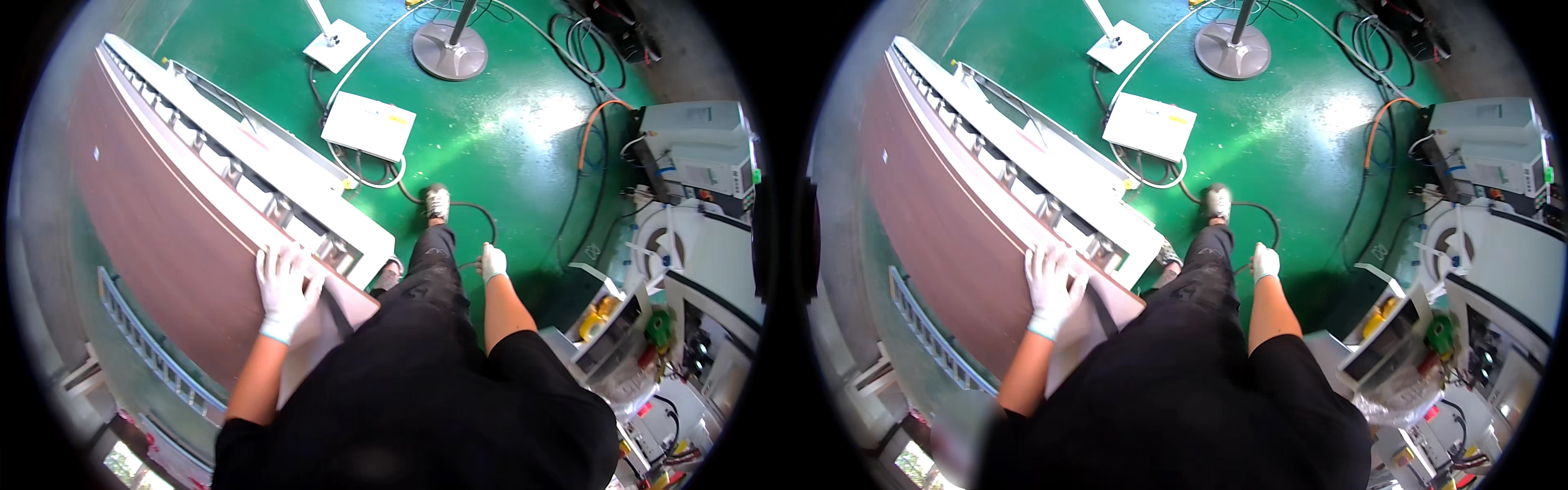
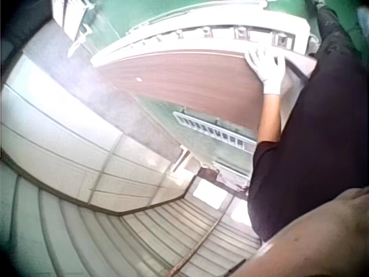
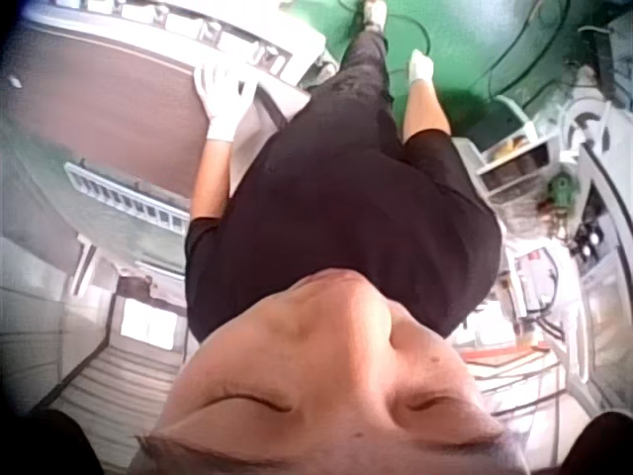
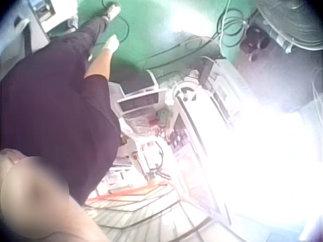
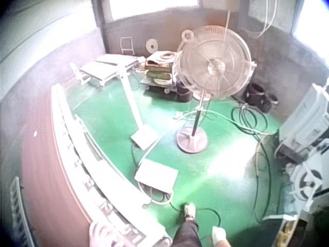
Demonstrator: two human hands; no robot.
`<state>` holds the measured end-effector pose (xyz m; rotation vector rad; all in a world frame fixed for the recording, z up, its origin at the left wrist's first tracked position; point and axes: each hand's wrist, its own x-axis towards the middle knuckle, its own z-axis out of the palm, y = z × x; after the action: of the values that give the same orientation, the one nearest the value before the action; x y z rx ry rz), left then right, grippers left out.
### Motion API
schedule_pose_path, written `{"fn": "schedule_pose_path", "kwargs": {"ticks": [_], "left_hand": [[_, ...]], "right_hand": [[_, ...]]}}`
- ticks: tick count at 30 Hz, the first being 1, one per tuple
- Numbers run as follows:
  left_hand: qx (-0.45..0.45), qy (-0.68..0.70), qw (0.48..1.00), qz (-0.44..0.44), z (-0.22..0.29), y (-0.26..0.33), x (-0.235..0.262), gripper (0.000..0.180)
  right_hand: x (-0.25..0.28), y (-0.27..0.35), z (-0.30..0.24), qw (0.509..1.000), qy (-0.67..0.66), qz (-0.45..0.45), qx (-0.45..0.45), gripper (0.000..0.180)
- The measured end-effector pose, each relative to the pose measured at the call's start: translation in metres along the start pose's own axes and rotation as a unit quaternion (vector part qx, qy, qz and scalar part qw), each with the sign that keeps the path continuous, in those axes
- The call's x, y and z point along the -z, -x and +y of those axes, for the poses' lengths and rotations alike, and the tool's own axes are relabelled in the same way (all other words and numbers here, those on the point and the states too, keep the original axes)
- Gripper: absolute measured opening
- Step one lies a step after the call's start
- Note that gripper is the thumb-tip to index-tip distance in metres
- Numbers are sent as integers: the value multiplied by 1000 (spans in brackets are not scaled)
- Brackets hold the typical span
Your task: The person prepares a roll of material by taping the end, feeds the material through the guide rollers and tensioners of an industrial machine, then moves to another part of the factory to retrieve a wooden board and feeds it into a large processing machine.
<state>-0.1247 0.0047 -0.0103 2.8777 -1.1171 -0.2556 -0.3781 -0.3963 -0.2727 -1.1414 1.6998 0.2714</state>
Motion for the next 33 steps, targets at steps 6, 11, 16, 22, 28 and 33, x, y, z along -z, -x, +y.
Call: {"fn": "schedule_pose_path", "kwargs": {"ticks": [6, 11, 16, 22, 28, 33], "left_hand": [[258, 1, 964, 64, 23, -21, -13, 68], [331, -89, 939, -29, 12, -16, -22, 70], [257, -62, 963, 48, -8, -5, -33, 63], [214, -187, 955, 81, -28, -19, -69, 59], [231, -85, 966, 73, 13, -215, -92, 54], [52, 295, 954, 0, 122, -490, -127, 50]], "right_hand": [[-73, -71, -71, 949, 266, -54, 163, 41], [-73, -91, -217, 930, 175, -113, 302, 42], [11, -150, -298, 944, 174, -53, 277, 46], [149, -154, -357, 970, 157, 85, 166, 50], [206, -154, -404, 973, 135, 56, 181, 48], [268, -154, -428, 968, 161, -3, 194, 48]]}}
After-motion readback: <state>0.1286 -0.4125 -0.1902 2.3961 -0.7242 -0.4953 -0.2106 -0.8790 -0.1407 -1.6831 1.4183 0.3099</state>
